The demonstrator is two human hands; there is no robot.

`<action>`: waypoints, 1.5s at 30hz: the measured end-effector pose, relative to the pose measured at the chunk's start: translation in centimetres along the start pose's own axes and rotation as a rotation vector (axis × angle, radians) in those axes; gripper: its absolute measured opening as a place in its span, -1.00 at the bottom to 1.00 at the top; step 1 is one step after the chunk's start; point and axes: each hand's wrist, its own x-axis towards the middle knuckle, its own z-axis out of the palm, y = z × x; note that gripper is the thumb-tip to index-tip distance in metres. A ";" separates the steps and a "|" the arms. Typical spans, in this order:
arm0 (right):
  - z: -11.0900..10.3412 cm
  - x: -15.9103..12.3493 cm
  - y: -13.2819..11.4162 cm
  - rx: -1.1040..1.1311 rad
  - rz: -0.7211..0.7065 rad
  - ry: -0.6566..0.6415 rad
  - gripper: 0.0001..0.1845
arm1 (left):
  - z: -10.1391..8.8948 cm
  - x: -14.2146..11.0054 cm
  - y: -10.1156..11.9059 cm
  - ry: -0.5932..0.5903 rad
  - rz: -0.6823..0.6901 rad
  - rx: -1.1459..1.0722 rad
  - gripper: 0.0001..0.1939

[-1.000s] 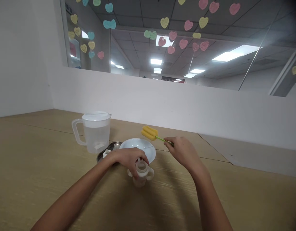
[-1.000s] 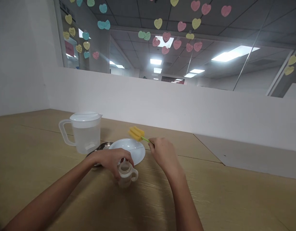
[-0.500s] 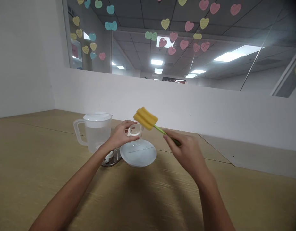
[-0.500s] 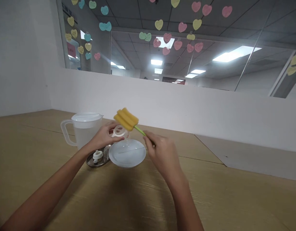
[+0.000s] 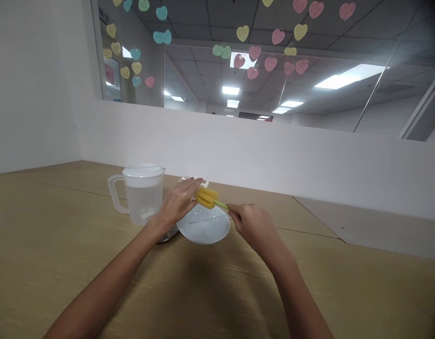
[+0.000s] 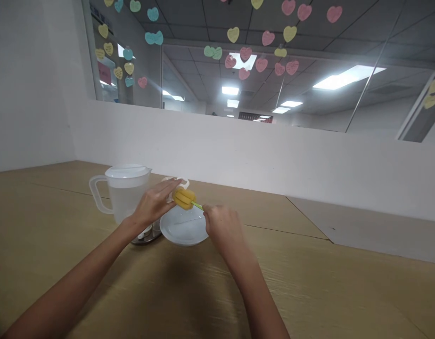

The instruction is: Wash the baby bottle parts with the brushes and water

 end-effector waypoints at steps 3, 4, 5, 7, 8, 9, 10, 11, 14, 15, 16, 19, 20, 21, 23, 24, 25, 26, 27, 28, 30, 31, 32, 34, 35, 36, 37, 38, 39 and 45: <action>0.5 0.2 0.0 -0.002 -0.013 -0.032 -0.74 | 0.5 0.0 0.6 -0.027 0.128 0.075 -0.58; 0.7 0.3 0.0 -0.003 -0.017 -0.040 -0.74 | 0.6 0.0 0.8 -0.036 0.160 0.097 -0.58; 0.9 0.4 0.0 -0.006 -0.018 -0.045 -0.74 | 0.7 0.0 0.9 -0.043 0.180 0.115 -0.58; 1.3 0.6 -0.1 -0.019 -0.019 -0.042 -0.73 | 0.9 0.0 1.0 -0.055 0.193 0.142 -0.58; 1.5 0.7 -0.2 -0.027 -0.017 -0.035 -0.73 | 0.9 0.1 1.1 -0.061 0.193 0.150 -0.58; 1.7 0.8 -0.3 -0.038 -0.011 -0.026 -0.72 | 0.9 0.1 1.1 -0.065 0.191 0.155 -0.57; 1.9 0.9 -0.5 -0.050 0.001 -0.020 -0.71 | 0.8 0.1 1.2 -0.065 0.188 0.154 -0.57; 2.1 1.0 -0.7 -0.061 0.019 -0.013 -0.71 | 0.8 0.1 1.3 -0.063 0.185 0.150 -0.57; 2.8 1.5 -1.4 -0.087 0.057 0.012 -0.71 | 0.8 0.1 2.0 -0.071 0.189 0.097 -0.56; 3.0 1.6 -1.6 -0.098 0.055 0.025 -0.71 | 0.9 0.0 2.3 -0.088 0.198 0.071 -0.55; 3.1 1.6 -1.7 -0.106 0.047 0.040 -0.71 | 0.9 0.0 2.5 -0.110 0.208 0.045 -0.53; 2.7 1.5 -1.5 -0.094 0.020 0.078 -0.76 | 1.0 0.1 2.6 -0.153 0.172 -0.002 -0.50; 2.4 1.4 -1.3 -0.070 0.027 0.086 -0.77 | 0.9 0.1 2.4 -0.152 0.137 -0.003 -0.49; 2.0 1.3 -1.1 -0.042 0.051 0.090 -0.75 | 0.8 0.2 2.1 -0.150 0.099 -0.001 -0.49; 1.3 1.0 -0.8 0.013 0.122 0.070 -0.62 | 0.4 0.3 1.3 -0.137 0.030 0.013 -0.51; 1.1 0.9 -0.6 0.040 0.154 0.046 -0.54 | 0.2 0.3 0.9 -0.133 0.005 0.019 -0.51; 1.0 0.8 -0.6 0.068 0.177 0.020 -0.46 | 0.0 0.4 0.6 -0.132 -0.016 0.024 -0.52; 1.0 0.8 -0.6 0.094 0.189 0.002 -0.40 | -0.2 0.4 0.3 -0.130 -0.034 0.028 -0.52; 1.1 0.8 -0.7 0.121 0.191 -0.009 -0.36 | -0.4 0.4 0.1 -0.130 -0.050 0.032 -0.51; 1.3 0.8 -0.9 0.144 0.185 -0.011 -0.33 | -0.5 0.4 0.0 -0.129 -0.063 0.035 -0.51; 1.7 0.9 -1.2 0.161 0.156 0.002 -0.34 | -0.7 0.5 -0.1 -0.122 -0.084 0.042 -0.52; 1.9 0.9 -1.3 0.147 0.134 0.018 -0.37 | -0.8 0.5 -0.1 -0.120 -0.090 0.043 -0.52; 2.0 1.0 -1.3 0.120 0.104 0.044 -0.43 | -0.8 0.5 0.0 -0.121 -0.092 0.043 -0.52; 2.3 1.1 -1.3 0.043 0.016 0.126 -0.57 | -0.7 0.5 0.0 -0.130 -0.086 0.038 -0.52; 2.5 1.2 -1.2 0.012 -0.043 0.176 -0.62 | -0.7 0.4 0.0 -0.138 -0.083 0.033 -0.52; 2.6 1.2 -1.1 -0.004 -0.106 0.227 -0.64 | -0.6 0.4 0.0 -0.147 -0.080 0.028 -0.52; 2.7 1.3 -1.0 -0.003 -0.168 0.275 -0.65 | -0.6 0.4 0.0 -0.155 -0.076 0.022 -0.52; 2.9 1.3 -0.9 0.013 -0.217 0.319 -0.66 | -0.5 0.3 0.0 -0.160 -0.072 0.016 -0.52; 3.0 1.4 -0.8 0.042 -0.249 0.355 -0.67 | -0.4 0.3 0.0 -0.162 -0.067 0.010 -0.52; 2.9 1.1 -1.2 0.435 -0.092 0.295 -0.65 | -0.4 0.1 0.0 -0.169 -0.074 0.004 -0.52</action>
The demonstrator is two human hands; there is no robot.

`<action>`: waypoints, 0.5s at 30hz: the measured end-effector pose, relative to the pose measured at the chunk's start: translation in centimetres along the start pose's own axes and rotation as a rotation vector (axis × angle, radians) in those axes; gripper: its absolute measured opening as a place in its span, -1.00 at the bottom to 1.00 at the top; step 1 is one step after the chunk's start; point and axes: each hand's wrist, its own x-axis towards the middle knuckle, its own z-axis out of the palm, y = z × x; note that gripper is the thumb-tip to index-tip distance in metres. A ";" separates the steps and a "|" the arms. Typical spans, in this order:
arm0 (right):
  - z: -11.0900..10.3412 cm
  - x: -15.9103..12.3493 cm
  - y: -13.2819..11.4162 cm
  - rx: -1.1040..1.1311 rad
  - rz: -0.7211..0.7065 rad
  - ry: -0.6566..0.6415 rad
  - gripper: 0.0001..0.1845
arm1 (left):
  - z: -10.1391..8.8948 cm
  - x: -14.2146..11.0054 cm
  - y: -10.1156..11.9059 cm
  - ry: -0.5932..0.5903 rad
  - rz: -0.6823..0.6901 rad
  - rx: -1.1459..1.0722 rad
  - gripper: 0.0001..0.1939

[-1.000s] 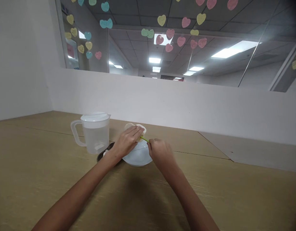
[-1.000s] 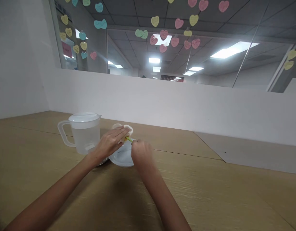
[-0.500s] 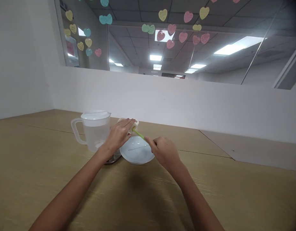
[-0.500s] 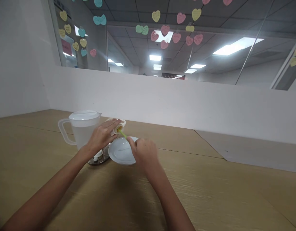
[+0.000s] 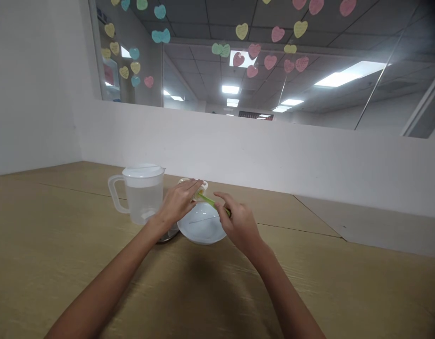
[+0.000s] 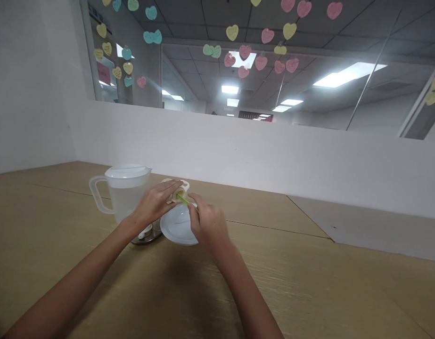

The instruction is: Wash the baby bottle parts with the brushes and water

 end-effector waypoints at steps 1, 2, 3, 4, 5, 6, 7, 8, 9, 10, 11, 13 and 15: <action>-0.1 0.0 -0.1 0.063 0.051 -0.022 -0.65 | 0.0 0.0 0.0 0.000 0.000 -0.002 -0.52; -0.2 0.0 -0.3 0.109 0.093 -0.039 -0.65 | 0.0 0.0 0.0 0.001 0.001 -0.004 -0.53; -0.2 0.1 -0.3 0.136 0.126 -0.048 -0.65 | 0.0 0.0 0.0 0.002 0.003 -0.006 -0.53; -0.3 0.1 -0.3 0.149 0.150 -0.048 -0.66 | 0.0 0.0 0.0 0.003 0.005 -0.005 -0.53; -0.3 0.1 -0.3 0.155 0.161 -0.040 -0.67 | 0.0 0.0 0.0 0.004 0.006 -0.002 -0.54; -0.2 0.1 -0.3 0.158 0.162 -0.023 -0.69 | 0.0 0.0 -0.1 0.004 0.006 0.002 -0.54; -0.2 0.1 -0.2 0.162 0.157 0.000 -0.72 | 0.0 0.1 -0.1 0.006 0.005 0.007 -0.54; -0.2 0.1 -0.1 0.168 0.148 0.026 -0.76 | 0.0 0.1 -0.1 0.009 0.005 0.011 -0.54; -0.1 0.1 -0.1 0.175 0.140 0.053 -0.80 | 0.1 0.1 -0.1 0.012 0.005 0.014 -0.54; -0.1 0.1 0.0 0.184 0.138 0.078 -0.83 | 0.1 0.1 -0.2 0.017 0.006 0.016 -0.54; -0.1 0.1 0.0 0.200 0.140 0.096 -0.84 | 0.1 0.1 -0.2 0.024 0.011 0.016 -0.54; -0.2 0.0 0.0 0.267 0.127 0.106 -0.85 | 0.2 0.1 -0.3 0.037 0.030 0.013 -0.54; -0.3 0.0 -0.1 0.359 0.089 0.094 -0.84 | 0.4 0.0 -0.4 0.043 0.049 0.014 -0.53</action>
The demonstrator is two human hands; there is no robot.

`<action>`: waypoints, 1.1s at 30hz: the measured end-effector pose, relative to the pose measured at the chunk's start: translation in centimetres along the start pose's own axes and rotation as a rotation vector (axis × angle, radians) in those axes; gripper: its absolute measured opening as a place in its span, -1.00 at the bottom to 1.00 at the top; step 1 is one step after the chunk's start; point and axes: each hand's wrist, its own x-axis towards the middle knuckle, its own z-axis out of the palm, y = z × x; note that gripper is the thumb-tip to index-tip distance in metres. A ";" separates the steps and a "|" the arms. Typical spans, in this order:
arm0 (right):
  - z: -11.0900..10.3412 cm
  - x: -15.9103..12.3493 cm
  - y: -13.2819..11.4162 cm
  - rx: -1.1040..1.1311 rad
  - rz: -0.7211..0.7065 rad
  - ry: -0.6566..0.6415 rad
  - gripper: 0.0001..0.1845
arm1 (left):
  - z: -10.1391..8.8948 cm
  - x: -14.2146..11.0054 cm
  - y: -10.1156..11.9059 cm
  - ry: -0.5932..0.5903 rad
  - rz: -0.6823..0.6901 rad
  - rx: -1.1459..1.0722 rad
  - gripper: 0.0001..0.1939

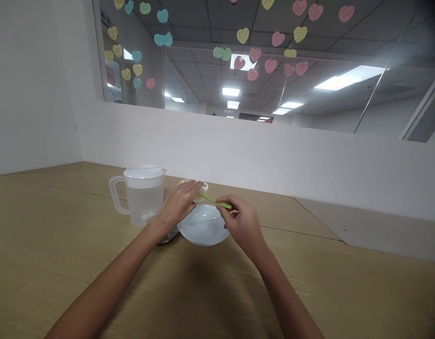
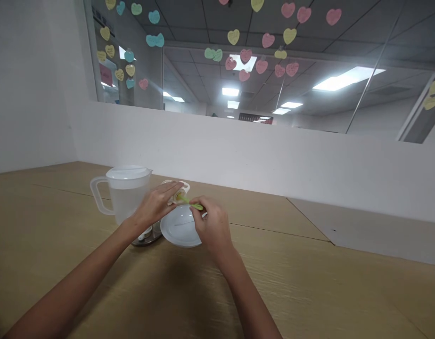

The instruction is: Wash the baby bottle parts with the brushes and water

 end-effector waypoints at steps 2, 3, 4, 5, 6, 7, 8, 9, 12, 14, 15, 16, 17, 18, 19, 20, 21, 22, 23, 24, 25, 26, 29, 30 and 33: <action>0.0 0.0 0.0 0.070 -0.034 -0.031 -0.82 | 0.1 0.0 -0.1 -0.001 0.005 0.009 -0.53; 0.0 0.0 0.0 0.088 -0.044 -0.046 -0.82 | 0.1 0.0 -0.1 -0.003 0.004 0.017 -0.53; 0.0 0.0 0.0 0.096 -0.051 -0.057 -0.81 | 0.1 0.0 -0.1 -0.006 0.002 0.024 -0.53; 0.1 0.0 0.1 0.091 -0.060 -0.061 -0.80 | 0.1 0.0 -0.1 -0.006 -0.001 0.030 -0.53; 0.1 0.0 0.2 0.070 -0.080 -0.055 -0.80 | 0.1 0.0 -0.1 -0.006 -0.002 0.036 -0.53; 0.2 0.0 0.3 0.034 -0.117 -0.038 -0.80 | 0.0 0.0 -0.1 -0.004 -0.001 0.040 -0.53; 0.2 0.1 0.5 -0.015 -0.171 -0.013 -0.80 | 0.0 0.0 -0.1 -0.003 0.000 0.043 -0.53; 0.2 0.1 0.6 -0.073 -0.237 0.015 -0.78 | 0.0 0.0 -0.1 -0.003 0.004 0.045 -0.52; 0.3 0.2 1.0 -0.236 -0.429 0.061 -0.69 | 0.0 0.0 0.1 -0.015 0.016 0.043 -0.50; 0.3 0.2 1.1 -0.310 -0.492 0.079 -0.69 | 0.1 0.0 0.2 -0.021 0.019 0.042 -0.49; 0.2 0.2 1.1 -0.340 -0.507 0.091 -0.70 | 0.1 0.0 0.2 -0.018 0.019 0.044 -0.48; 0.2 0.2 1.1 -0.365 -0.516 0.099 -0.72 | 0.1 0.0 0.3 -0.010 0.019 0.047 -0.48; 0.1 0.1 1.1 -0.386 -0.519 0.100 -0.74 | 0.1 0.0 0.3 0.001 0.021 0.050 -0.48; 0.0 0.0 1.1 -0.405 -0.518 0.095 -0.76 | 0.1 0.0 0.3 0.012 0.025 0.052 -0.48; -0.1 0.0 1.1 -0.424 -0.514 0.084 -0.78 | 0.1 0.0 0.4 0.024 0.031 0.054 -0.48; -0.2 -0.1 1.1 -0.441 -0.505 0.069 -0.79 | 0.1 0.0 0.4 0.034 0.038 0.054 -0.47; -0.3 -0.1 1.1 -0.454 -0.492 0.056 -0.80 | 0.1 0.0 0.5 0.041 0.046 0.053 -0.47; -0.4 -0.2 1.1 -0.463 -0.475 0.047 -0.81 | 0.1 0.0 0.5 0.048 0.054 0.051 -0.47; -0.4 -0.2 1.0 -0.466 -0.452 0.043 -0.81 | 0.1 0.0 0.5 0.053 0.061 0.049 -0.46; -0.5 -0.2 0.9 -0.462 -0.419 0.040 -0.81 | 0.1 -0.1 0.5 0.058 0.068 0.046 -0.46; -0.6 -0.2 0.7 -0.452 -0.375 0.037 -0.81 | 0.2 -0.1 0.4 0.064 0.078 0.042 -0.46; -0.7 -0.2 0.5 -0.433 -0.318 0.039 -0.81 | 0.2 -0.1 0.4 0.068 0.095 0.039 -0.47; -1.7 -0.3 -0.4 -0.339 -0.131 0.053 -0.81 | 0.3 0.0 0.1 0.094 0.157 0.036 -0.50; -2.2 -0.3 -0.7 -0.305 -0.082 0.061 -0.82 | 0.3 0.1 0.1 0.102 0.174 0.033 -0.50; -3.6 -0.6 -1.7 -0.240 0.014 0.077 -0.81 | 0.5 0.2 0.1 0.100 0.201 0.004 -0.49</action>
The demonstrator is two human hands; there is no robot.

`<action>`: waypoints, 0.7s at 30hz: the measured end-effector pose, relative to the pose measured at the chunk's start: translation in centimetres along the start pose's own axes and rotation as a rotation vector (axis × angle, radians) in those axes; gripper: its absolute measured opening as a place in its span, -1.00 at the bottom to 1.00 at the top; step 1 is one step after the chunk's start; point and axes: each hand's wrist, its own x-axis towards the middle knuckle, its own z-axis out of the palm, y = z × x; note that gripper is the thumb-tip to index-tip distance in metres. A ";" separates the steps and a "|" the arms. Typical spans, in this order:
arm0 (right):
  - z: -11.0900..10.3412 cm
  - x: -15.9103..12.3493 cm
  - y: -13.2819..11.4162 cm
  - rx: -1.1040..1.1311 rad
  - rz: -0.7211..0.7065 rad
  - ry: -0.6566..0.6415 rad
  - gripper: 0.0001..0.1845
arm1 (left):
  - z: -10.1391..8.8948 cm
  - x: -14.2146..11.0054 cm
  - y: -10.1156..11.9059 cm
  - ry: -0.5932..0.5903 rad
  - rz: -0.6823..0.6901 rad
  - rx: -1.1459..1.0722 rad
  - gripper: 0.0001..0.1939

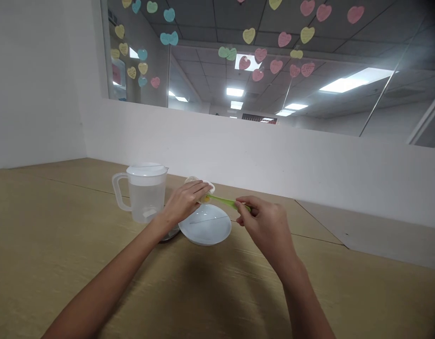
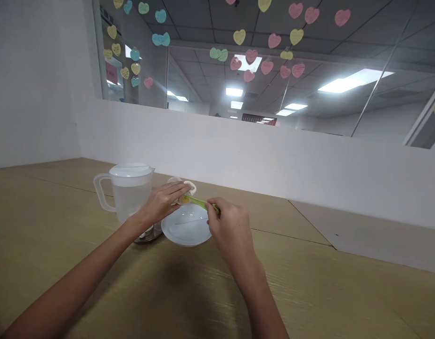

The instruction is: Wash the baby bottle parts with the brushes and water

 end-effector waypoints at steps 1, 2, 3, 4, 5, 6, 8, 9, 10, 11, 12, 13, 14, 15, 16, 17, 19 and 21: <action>-0.5 0.0 -0.2 0.010 0.029 -0.002 -0.81 | 0.0 0.0 0.0 -0.004 0.000 -0.014 -0.48; -0.9 -0.1 -0.3 0.019 0.058 -0.006 -0.81 | 0.1 0.1 0.0 -0.005 -0.006 -0.024 -0.47; -1.3 -0.1 -0.4 0.027 0.088 -0.013 -0.80 | 0.1 0.0 -0.1 -0.002 -0.018 -0.031 -0.46; -1.7 -0.1 -0.6 0.035 0.118 -0.021 -0.80 | 0.1 0.0 -0.2 0.004 -0.033 -0.032 -0.46; -2.2 -0.2 -0.7 0.044 0.147 -0.027 -0.80 | 0.1 -0.1 -0.4 0.008 -0.050 -0.029 -0.47; -2.7 -0.3 -0.8 0.045 0.173 -0.029 -0.80 | 0.2 -0.2 -0.7 0.011 -0.068 -0.021 -0.47; -4.2 -0.7 -1.0 0.007 0.224 0.008 -0.79 | 0.3 -0.5 -1.5 0.002 -0.102 0.009 -0.47; -5.0 -1.0 -1.1 -0.042 0.247 0.056 -0.78 | 0.4 -0.7 -2.0 -0.008 -0.112 0.024 -0.47; -6.0 -1.3 -1.1 -0.116 0.270 0.134 -0.77 | 0.5 -0.9 -2.4 -0.024 -0.114 0.034 -0.47; -6.9 -1.7 -1.0 -0.201 0.289 0.227 -0.75 | 0.7 -1.1 -2.8 -0.039 -0.106 0.037 -0.48; -7.8 -2.0 -0.9 -0.289 0.305 0.318 -0.72 | 0.9 -1.2 -3.1 -0.053 -0.086 0.032 -0.49; -8.5 -2.3 -0.7 -0.352 0.310 0.389 -0.68 | 1.2 -1.3 -3.2 -0.065 -0.054 0.024 -0.51; -9.1 -2.4 -0.5 -0.396 0.313 0.432 -0.65 | 1.5 -1.4 -3.1 -0.072 -0.018 0.017 -0.53; -9.5 -2.5 -0.3 -0.426 0.309 0.449 -0.62 | 1.9 -1.4 -3.0 -0.076 0.020 0.015 -0.56; -9.7 -2.5 -0.1 -0.442 0.301 0.443 -0.61 | 2.2 -1.4 -2.7 -0.079 0.054 0.018 -0.59; -9.8 -2.5 0.1 -0.449 0.289 0.424 -0.61 | 2.6 -1.4 -2.3 -0.084 0.083 0.024 -0.62; -9.5 -2.1 0.4 -0.441 0.262 0.381 -0.66 | 3.1 -1.4 -1.4 -0.109 0.125 0.034 -0.69; -9.0 -1.8 0.5 -0.416 0.245 0.369 -0.71 | 3.3 -1.4 -0.7 -0.149 0.151 0.036 -0.75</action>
